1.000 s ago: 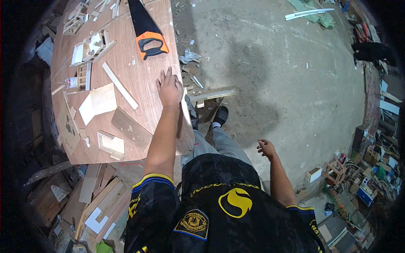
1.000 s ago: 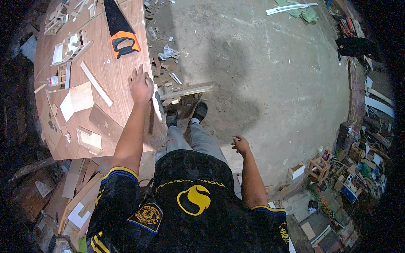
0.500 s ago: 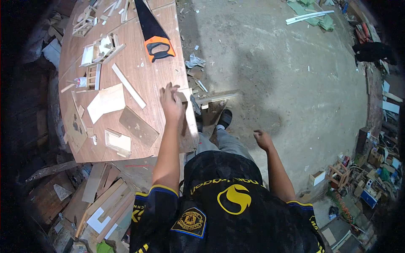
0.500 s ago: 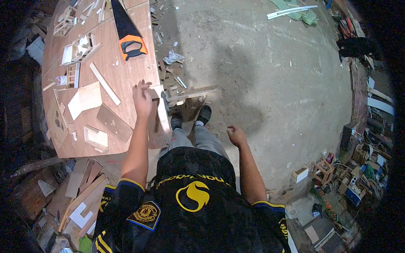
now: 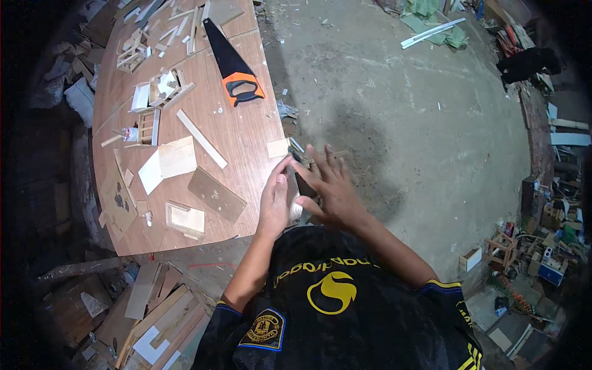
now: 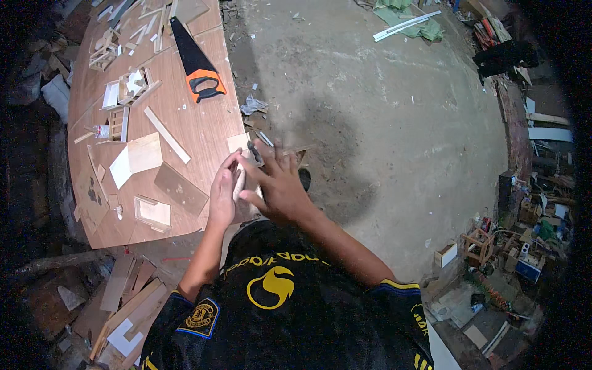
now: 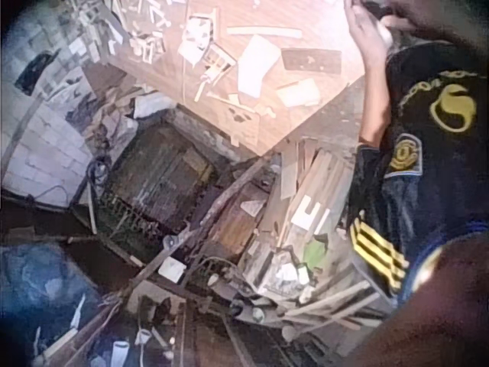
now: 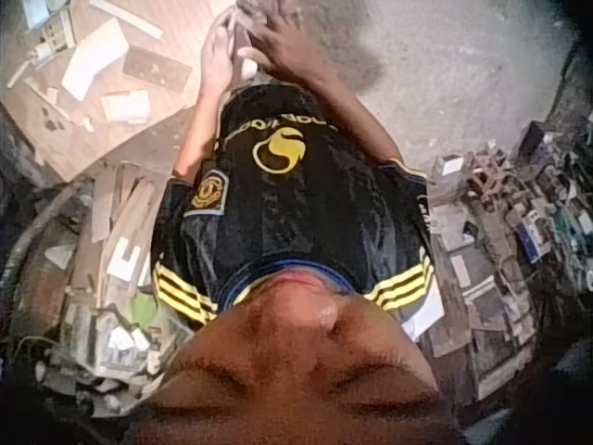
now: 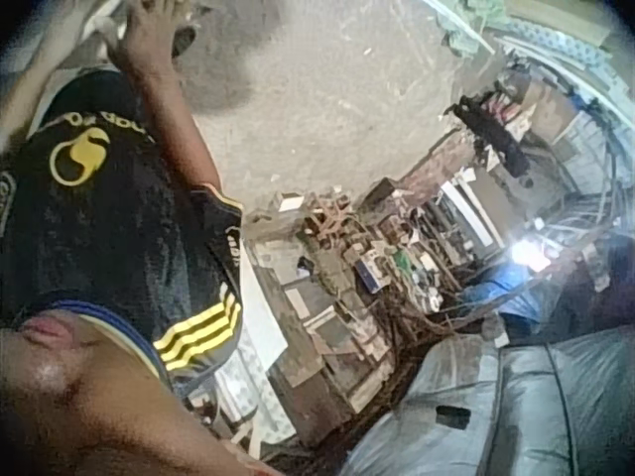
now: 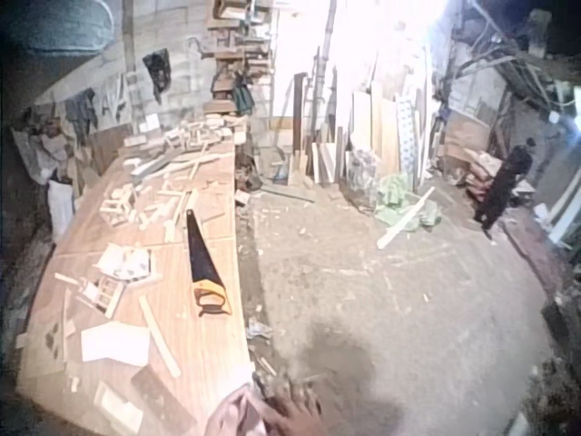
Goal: Assembling and gluing pieces of a small wooden model house structure.
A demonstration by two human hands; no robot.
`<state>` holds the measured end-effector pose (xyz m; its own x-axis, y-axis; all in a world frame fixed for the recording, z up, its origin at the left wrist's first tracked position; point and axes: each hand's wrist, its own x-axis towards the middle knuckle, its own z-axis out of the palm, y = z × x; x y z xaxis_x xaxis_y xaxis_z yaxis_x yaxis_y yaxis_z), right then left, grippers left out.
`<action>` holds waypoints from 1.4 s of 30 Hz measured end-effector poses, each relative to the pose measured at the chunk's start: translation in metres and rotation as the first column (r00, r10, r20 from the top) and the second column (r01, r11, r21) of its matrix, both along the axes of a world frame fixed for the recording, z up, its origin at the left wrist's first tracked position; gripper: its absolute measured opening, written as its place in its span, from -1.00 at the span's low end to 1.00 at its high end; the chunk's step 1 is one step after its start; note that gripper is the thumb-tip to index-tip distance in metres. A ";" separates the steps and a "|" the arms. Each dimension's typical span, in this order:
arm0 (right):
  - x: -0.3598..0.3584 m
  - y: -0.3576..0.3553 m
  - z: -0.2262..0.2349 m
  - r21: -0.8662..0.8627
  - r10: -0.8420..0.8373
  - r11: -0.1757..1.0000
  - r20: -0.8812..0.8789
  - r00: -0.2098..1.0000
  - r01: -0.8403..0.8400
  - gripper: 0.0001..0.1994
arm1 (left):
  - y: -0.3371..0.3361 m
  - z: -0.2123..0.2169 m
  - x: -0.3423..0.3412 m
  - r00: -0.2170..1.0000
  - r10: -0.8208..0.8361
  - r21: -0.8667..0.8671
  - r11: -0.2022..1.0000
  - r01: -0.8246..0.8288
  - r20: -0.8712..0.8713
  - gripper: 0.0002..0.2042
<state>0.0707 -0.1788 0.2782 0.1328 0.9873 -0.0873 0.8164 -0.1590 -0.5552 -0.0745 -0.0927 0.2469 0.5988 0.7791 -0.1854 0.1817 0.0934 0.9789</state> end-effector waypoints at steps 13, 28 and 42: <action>-0.061 0.046 0.037 0.309 -0.008 0.951 0.056 0.998 -0.010 -0.19 | -0.015 0.079 -0.035 0.781 0.282 -0.786 0.483 0.386 0.557 -0.18; -0.131 0.009 0.059 0.232 0.338 0.940 -0.541 0.770 -0.249 -0.33 | -0.014 0.067 -0.102 0.589 -0.058 -0.269 0.851 0.451 0.806 -0.23; -0.131 -0.041 0.028 -0.075 0.488 0.824 -0.410 0.771 -0.562 -0.21 | -0.036 0.058 -0.112 0.918 -0.245 -0.443 0.817 0.369 0.312 -0.29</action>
